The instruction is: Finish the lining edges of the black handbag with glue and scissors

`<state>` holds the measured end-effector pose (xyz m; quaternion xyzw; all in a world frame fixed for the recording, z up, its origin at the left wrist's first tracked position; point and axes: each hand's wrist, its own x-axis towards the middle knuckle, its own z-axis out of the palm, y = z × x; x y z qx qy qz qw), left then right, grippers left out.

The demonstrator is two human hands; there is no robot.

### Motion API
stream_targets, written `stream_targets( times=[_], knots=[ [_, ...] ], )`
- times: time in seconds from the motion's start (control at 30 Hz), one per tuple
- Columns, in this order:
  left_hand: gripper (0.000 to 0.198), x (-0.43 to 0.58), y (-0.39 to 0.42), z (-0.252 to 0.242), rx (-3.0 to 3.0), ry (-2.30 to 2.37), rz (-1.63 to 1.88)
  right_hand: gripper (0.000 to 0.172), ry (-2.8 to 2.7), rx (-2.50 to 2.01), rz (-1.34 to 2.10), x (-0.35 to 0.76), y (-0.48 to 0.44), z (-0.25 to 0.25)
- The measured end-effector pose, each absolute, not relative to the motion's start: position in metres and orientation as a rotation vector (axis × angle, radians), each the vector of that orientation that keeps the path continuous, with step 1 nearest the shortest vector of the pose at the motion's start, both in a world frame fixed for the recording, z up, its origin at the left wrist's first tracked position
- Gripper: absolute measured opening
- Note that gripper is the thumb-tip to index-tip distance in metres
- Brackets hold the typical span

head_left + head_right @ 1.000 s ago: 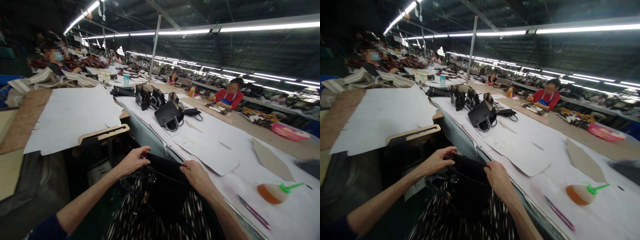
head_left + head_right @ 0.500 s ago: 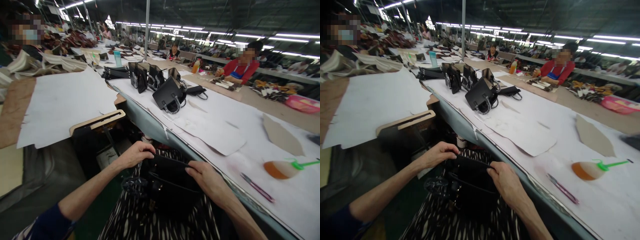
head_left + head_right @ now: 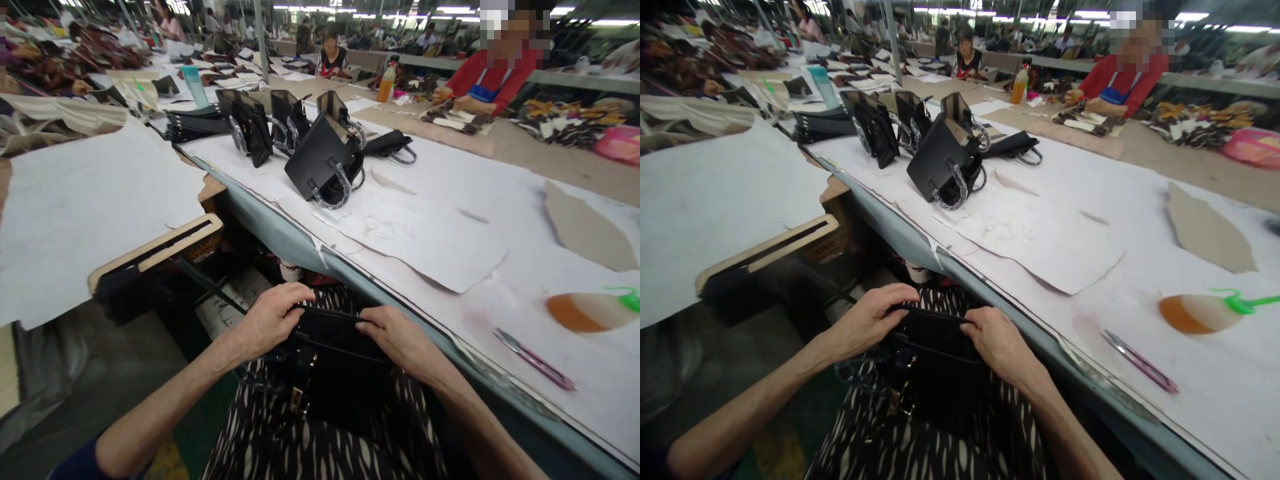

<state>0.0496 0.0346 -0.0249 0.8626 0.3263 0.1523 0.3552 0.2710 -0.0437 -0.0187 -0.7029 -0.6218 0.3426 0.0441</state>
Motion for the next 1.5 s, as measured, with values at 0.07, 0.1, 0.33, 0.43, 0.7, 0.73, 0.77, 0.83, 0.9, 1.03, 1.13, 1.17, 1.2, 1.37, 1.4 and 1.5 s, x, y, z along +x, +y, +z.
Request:
stream_targets(
  times=[0.07, 0.1, 0.33, 0.43, 0.7, 0.73, 0.77, 0.83, 0.9, 1.03, 1.13, 1.17, 1.2, 1.37, 1.4, 1.5],
  knots=[
    [0.026, 0.059, 0.034, -0.023, 2.288, 0.763, 0.34, 0.023, -1.91, -2.127, 1.054, 0.271, -0.041, -0.019],
    [0.023, 0.064, 0.034, -0.024, 2.316, 0.734, 0.302, 0.023, -1.915, -2.118, 1.055, 0.271, -0.04, -0.019],
    [0.012, 0.078, 0.038, -0.04, 2.389, 0.697, 0.24, 0.024, -1.913, -2.1, 1.071, 0.275, -0.038, -0.024],
    [0.007, 0.08, 0.039, -0.041, 2.421, 0.685, 0.201, 0.023, -1.904, -2.097, 1.081, 0.274, -0.037, -0.023],
    [0.011, 0.092, 0.041, -0.043, 2.374, 0.676, 0.219, 0.022, -1.904, -2.069, 1.09, 0.273, -0.037, -0.022],
    [0.011, 0.092, 0.04, -0.043, 2.347, 0.69, 0.234, 0.022, -1.896, -2.065, 1.103, 0.274, -0.037, -0.022],
    [0.012, 0.092, 0.04, -0.044, 2.323, 0.707, 0.247, 0.022, -1.89, -2.064, 1.115, 0.274, -0.037, -0.022],
    [0.012, 0.092, 0.039, -0.045, 2.284, 0.75, 0.261, 0.022, -1.886, -2.063, 1.125, 0.275, -0.037, -0.023],
    [0.012, 0.093, 0.038, -0.045, 2.253, 0.791, 0.263, 0.022, -1.888, -2.062, 1.123, 0.275, -0.036, -0.024],
    [0.011, 0.095, 0.036, -0.043, 2.21, 0.894, 0.253, 0.022, -1.894, -2.056, 1.107, 0.274, -0.036, -0.025],
    [0.011, 0.096, 0.036, -0.042, 2.19, 0.949, 0.234, 0.022, -1.901, -2.056, 1.106, 0.273, -0.036, -0.023],
    [0.01, 0.096, 0.036, -0.042, 2.186, 0.958, 0.229, 0.022, -1.902, -2.058, 1.107, 0.273, -0.036, -0.022],
    [0.01, 0.097, 0.036, -0.042, 2.181, 0.964, 0.225, 0.022, -1.904, -2.062, 1.107, 0.273, -0.036, -0.022],
    [0.01, 0.095, 0.034, -0.041, 2.15, 0.995, 0.262, 0.023, -1.908, -2.069, 1.11, 0.272, -0.037, -0.019],
    [0.011, 0.095, 0.034, -0.04, 2.146, 1.002, 0.274, 0.023, -1.908, -2.071, 1.11, 0.272, -0.038, -0.019],
    [0.008, 0.094, 0.033, -0.038, 2.118, 0.98, 0.297, 0.023, -1.907, -2.064, 1.126, 0.271, -0.039, -0.018]
  ],
)
